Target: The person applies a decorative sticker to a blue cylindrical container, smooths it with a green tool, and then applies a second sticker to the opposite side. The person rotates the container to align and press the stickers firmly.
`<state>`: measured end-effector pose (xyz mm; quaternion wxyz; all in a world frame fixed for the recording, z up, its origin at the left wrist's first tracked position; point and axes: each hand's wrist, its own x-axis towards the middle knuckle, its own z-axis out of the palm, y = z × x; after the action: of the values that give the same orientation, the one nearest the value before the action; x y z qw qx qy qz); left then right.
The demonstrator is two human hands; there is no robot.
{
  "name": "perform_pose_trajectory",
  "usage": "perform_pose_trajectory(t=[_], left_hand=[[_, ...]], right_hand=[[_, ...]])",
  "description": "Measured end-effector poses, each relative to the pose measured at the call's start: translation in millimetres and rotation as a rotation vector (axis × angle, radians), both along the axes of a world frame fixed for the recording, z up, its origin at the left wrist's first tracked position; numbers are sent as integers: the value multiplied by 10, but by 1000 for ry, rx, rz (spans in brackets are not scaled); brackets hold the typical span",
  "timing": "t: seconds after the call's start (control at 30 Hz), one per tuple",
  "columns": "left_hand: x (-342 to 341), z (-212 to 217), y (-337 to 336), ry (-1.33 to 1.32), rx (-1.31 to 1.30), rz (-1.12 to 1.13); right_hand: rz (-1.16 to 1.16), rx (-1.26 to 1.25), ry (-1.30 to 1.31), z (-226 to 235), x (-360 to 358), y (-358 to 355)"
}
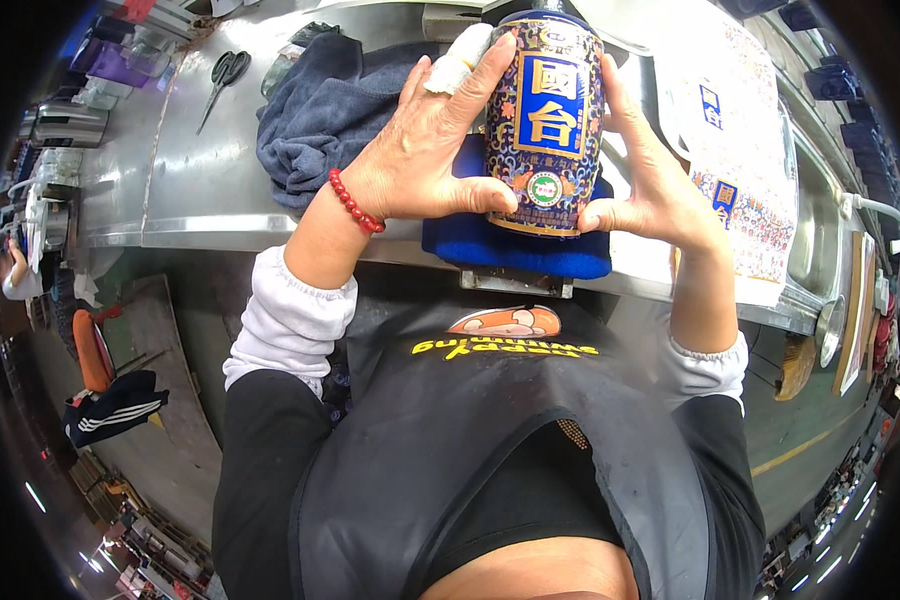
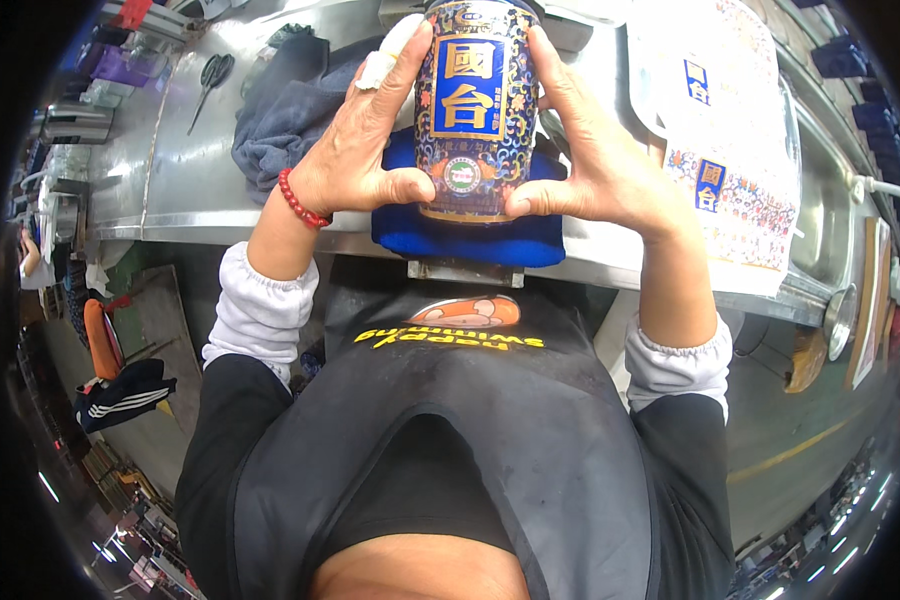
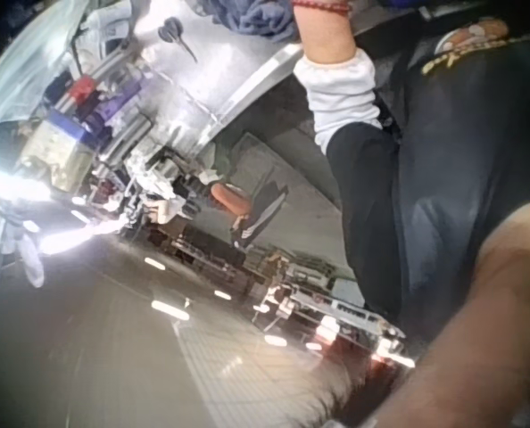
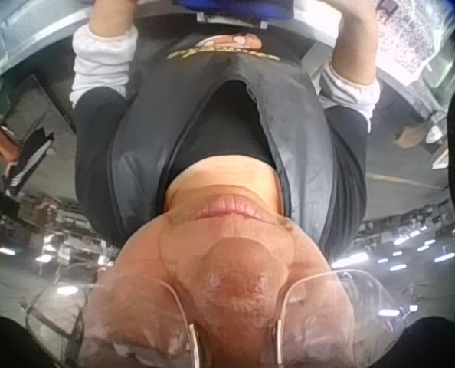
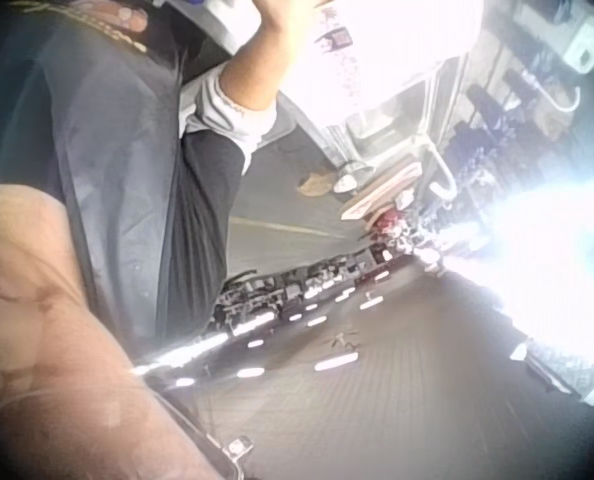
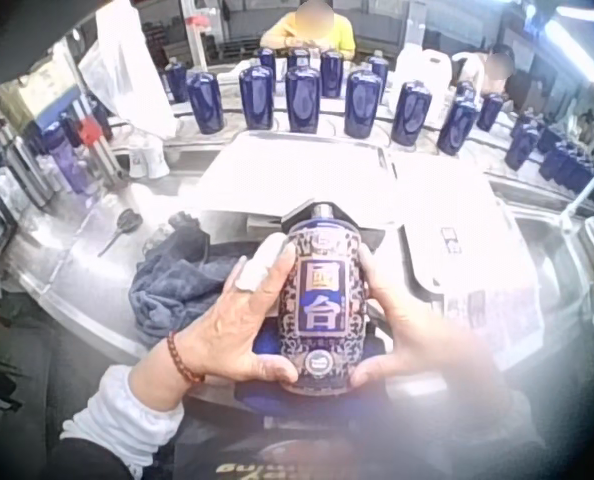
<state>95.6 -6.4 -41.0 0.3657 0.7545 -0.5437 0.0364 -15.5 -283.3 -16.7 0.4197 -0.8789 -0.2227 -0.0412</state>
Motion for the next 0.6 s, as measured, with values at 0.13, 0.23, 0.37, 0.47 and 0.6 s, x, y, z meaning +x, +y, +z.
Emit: perform_pose_trajectory(t=[0.13,0.23,0.37,0.47,0.6], left_hand=[[4,18,-4,15,-12,-5],[-18,54,2,31,23,0],[-56,104,7,42,51,18],[-56,127,11,26,111,24],[-57,130,16,74,119,23]], right_hand=[[-2,-15,34,-35,-4,-34],[-5,-33,94,3,-9,-46],[-28,-5,165,72,-2,7],[-13,41,168,130,-22,22],[-137,-161,97,427,-105,-26]])
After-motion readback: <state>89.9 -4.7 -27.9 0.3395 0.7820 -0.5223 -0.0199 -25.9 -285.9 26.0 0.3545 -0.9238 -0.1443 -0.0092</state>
